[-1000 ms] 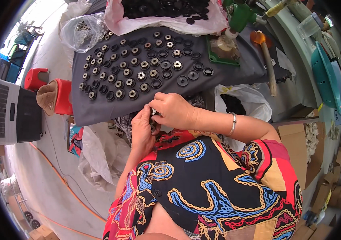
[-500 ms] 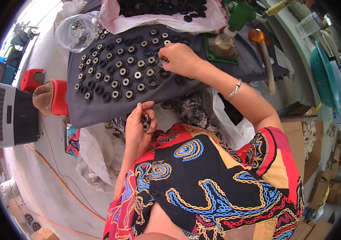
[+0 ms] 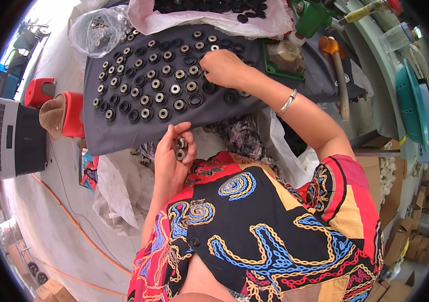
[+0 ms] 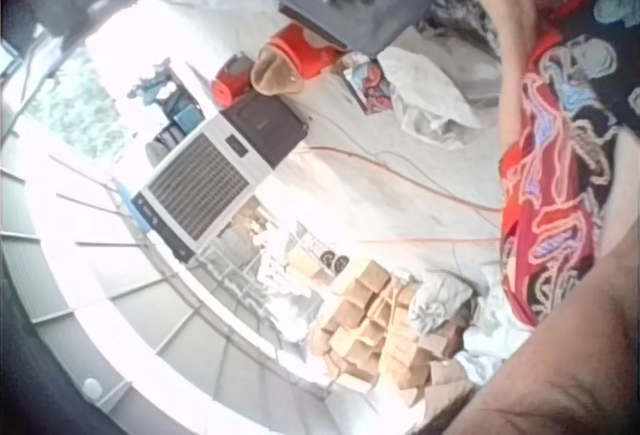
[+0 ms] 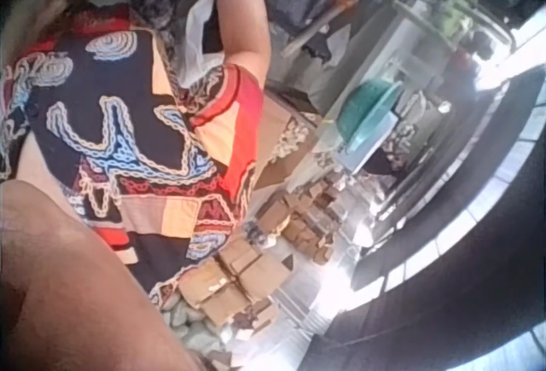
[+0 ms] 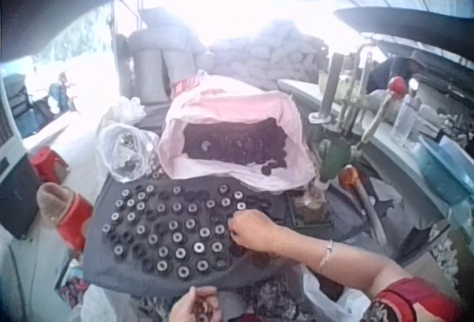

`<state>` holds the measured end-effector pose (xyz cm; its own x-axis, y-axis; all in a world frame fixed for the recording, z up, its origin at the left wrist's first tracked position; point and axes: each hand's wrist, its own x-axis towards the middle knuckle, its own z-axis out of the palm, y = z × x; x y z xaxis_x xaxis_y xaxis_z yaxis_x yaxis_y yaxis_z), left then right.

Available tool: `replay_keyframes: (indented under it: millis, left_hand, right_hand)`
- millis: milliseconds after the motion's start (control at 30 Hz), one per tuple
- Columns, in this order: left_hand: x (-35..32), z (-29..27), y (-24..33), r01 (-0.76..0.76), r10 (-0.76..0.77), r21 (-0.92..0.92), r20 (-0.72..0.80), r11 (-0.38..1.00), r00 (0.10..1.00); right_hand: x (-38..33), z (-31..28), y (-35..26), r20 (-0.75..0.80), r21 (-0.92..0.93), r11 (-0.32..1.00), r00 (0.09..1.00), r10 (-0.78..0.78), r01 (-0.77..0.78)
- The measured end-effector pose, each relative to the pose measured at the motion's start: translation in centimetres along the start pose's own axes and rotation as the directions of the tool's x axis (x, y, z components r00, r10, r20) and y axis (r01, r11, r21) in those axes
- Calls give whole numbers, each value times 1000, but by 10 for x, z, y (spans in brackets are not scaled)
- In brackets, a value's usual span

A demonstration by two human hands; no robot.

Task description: The person places small metal washers into circular indentations on a grey rubber mat. They then use a rubber mallet to tap the washers into place. The person repeats this process for multiple washers across the mat.

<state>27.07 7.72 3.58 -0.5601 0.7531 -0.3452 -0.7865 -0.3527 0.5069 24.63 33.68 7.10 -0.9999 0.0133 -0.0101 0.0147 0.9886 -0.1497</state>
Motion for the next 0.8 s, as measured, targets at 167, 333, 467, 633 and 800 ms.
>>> replay_keyframes:
  millis: [167, 333, 467, 633, 800]
  left_hand:
    - [2, 7, -2, 33, -36, -159, -16, 987, 999]
    - [5, 2, -15, 27, -35, -252, -25, 967, 999]
    - [3, 21, -15, 94, -116, -148, -152, 985, 981]
    - [8, 12, -33, 131, -156, -169, -143, 977, 977]
    - [12, 11, -36, 192, -209, -150, -106, 970, 972]
  right_hand:
    - [-13, 1, -10, -221, -87, 994, 972, -83, 65]
    - [-68, -19, -80, -297, 163, 907, 896, -331, 389]
    - [-97, 9, -109, -278, 262, 813, 847, -452, 520]
    - [-113, 12, -109, -134, 283, 886, 929, -344, 368]
    - [-116, 14, -101, -181, 260, 879, 914, -362, 400]
